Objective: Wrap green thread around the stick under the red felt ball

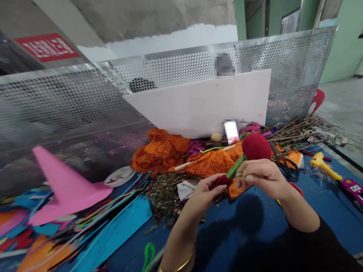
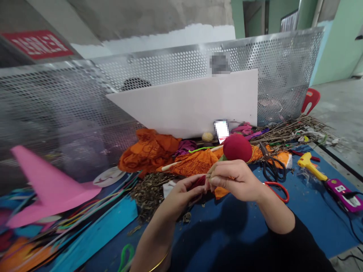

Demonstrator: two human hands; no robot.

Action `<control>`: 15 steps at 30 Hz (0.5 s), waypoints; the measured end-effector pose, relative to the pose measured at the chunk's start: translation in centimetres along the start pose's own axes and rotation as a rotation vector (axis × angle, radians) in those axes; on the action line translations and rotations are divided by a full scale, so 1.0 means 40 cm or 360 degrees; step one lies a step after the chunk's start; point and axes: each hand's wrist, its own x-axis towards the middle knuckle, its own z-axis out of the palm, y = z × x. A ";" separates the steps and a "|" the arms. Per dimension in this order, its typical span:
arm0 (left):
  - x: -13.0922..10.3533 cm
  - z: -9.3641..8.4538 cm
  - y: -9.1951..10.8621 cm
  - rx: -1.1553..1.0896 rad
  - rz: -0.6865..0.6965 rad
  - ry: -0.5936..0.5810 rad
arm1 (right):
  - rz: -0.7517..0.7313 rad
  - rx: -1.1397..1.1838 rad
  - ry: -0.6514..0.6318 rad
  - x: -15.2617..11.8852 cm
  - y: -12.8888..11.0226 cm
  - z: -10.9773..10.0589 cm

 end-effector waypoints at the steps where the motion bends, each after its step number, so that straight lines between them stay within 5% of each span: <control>1: 0.001 0.000 -0.001 -0.0077 -0.0059 0.0007 | -0.0010 -0.0007 -0.0032 0.000 -0.005 -0.002; 5: 0.001 -0.012 0.003 -0.0271 -0.0131 0.0036 | -0.0018 0.0021 -0.0132 -0.003 -0.024 -0.008; 10: -0.003 -0.029 0.005 -0.0309 -0.0107 -0.0023 | -0.0006 0.0094 -0.0025 -0.010 -0.030 -0.007; 15: 0.000 -0.011 -0.007 -0.0224 -0.0129 -0.0094 | -0.0046 0.0026 -0.0328 0.000 -0.032 0.014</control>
